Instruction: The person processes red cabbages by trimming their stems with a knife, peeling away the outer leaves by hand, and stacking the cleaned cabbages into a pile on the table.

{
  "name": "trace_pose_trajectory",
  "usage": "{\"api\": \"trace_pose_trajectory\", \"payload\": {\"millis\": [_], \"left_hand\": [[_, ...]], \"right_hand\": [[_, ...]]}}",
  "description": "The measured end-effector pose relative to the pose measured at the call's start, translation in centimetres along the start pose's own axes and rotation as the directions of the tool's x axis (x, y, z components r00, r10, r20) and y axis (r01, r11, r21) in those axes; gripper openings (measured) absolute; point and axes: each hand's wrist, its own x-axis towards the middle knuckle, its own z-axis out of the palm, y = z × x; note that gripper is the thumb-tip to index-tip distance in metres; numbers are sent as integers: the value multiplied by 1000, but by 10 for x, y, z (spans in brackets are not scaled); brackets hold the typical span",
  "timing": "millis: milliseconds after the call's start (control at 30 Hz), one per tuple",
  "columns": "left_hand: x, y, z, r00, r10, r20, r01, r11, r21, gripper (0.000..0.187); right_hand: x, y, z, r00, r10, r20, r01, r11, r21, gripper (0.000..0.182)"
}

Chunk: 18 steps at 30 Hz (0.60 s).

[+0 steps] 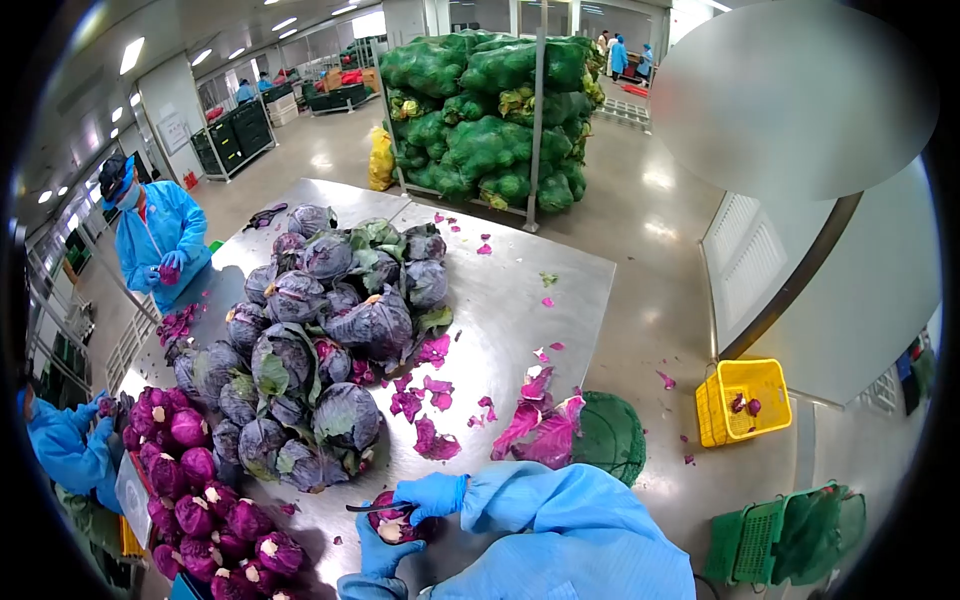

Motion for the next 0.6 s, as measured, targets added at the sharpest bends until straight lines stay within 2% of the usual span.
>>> {"api": "trace_pose_trajectory", "payload": {"millis": [100,200,367,400,433,467,500,600], "left_hand": [[-2,8,4,999,46,-18,-45,998,52,130],[-1,4,6,999,29,-38,-29,1000,4,130],[5,-7,4,997,68,-47,-59,983,175,130],[7,-2,6,997,65,-35,-62,995,74,131],[8,1,6,999,22,-39,-19,998,58,132],[10,-7,5,997,68,-45,-63,992,110,131],[10,-12,4,993,102,-60,-90,979,184,129],[9,5,5,989,139,-58,-132,985,107,121]], "right_hand": [[1,6,-2,998,-44,55,45,999,-16,37],[0,5,-3,999,-26,37,27,1000,-14,36],[10,22,-2,992,-8,126,7,1000,4,42],[5,10,-11,995,-34,92,31,999,35,40],[10,26,-4,992,-102,69,99,994,44,37],[10,19,-9,993,-45,107,36,996,77,34],[11,21,-10,987,-102,122,92,992,86,33],[4,20,-10,999,-24,38,25,999,-26,43]]}}
